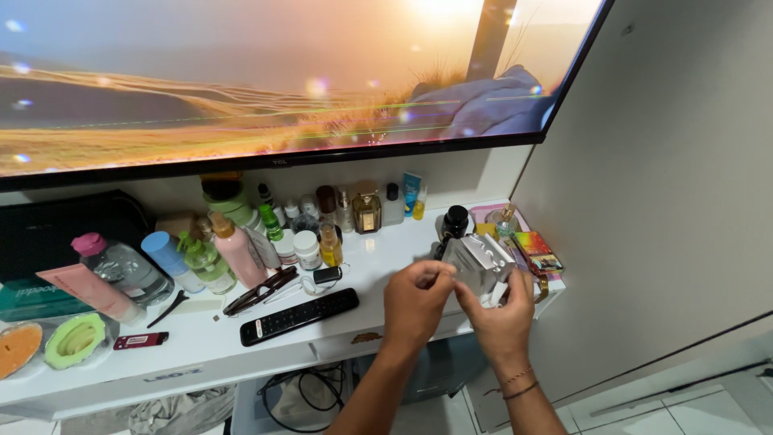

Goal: Cleaning various cosmetic bottles and the vanity table surface using wet wipes.

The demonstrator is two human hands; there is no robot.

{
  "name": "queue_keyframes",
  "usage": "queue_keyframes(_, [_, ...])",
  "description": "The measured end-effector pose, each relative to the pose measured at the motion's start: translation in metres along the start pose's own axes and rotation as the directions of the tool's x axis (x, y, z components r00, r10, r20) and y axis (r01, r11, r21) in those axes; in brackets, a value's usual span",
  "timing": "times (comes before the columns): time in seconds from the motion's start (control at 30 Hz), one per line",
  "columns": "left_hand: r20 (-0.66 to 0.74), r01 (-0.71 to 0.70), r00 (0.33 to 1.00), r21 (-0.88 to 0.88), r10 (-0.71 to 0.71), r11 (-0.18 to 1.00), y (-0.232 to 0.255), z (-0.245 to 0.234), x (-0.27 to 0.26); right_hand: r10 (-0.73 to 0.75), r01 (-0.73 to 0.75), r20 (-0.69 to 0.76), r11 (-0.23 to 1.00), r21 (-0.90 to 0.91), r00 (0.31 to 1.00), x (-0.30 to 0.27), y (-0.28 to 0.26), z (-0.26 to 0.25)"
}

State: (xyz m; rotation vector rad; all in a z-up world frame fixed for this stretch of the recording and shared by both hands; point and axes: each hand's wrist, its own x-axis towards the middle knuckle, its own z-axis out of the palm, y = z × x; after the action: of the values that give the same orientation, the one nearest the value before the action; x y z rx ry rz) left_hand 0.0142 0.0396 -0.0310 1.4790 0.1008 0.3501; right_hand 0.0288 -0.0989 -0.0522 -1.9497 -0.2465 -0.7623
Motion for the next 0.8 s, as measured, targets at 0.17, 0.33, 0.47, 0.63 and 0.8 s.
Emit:
queue_keyframes(0.17, [-0.021,0.048,0.999,0.135,-0.046,0.99,0.027,-0.005,-0.01,0.026,-0.026,0.004,0.999,0.027,1.0,-0.001,0.001,0.003])
queue_keyframes(0.33, [-0.016,0.051,0.999,0.227,-0.048,0.973,0.041,-0.011,-0.01,0.068,-0.069,0.02,0.996,0.058,0.997,-0.002,-0.004,0.005])
queue_keyframes(0.47, [-0.028,0.032,0.999,0.34,-0.024,0.94,0.043,-0.012,-0.006,0.002,-0.002,-0.004,1.0,0.004,1.0,-0.002,-0.005,0.004])
queue_keyframes(0.63, [0.013,0.034,0.999,0.339,-0.041,0.94,0.035,-0.006,-0.001,-0.077,0.075,-0.013,0.992,-0.097,0.997,-0.002,-0.015,-0.002])
queue_keyframes(0.8, [0.049,-0.016,0.999,0.113,0.01,0.993,0.027,0.006,-0.002,-0.095,0.09,-0.052,0.993,-0.078,0.994,-0.002,-0.018,-0.006])
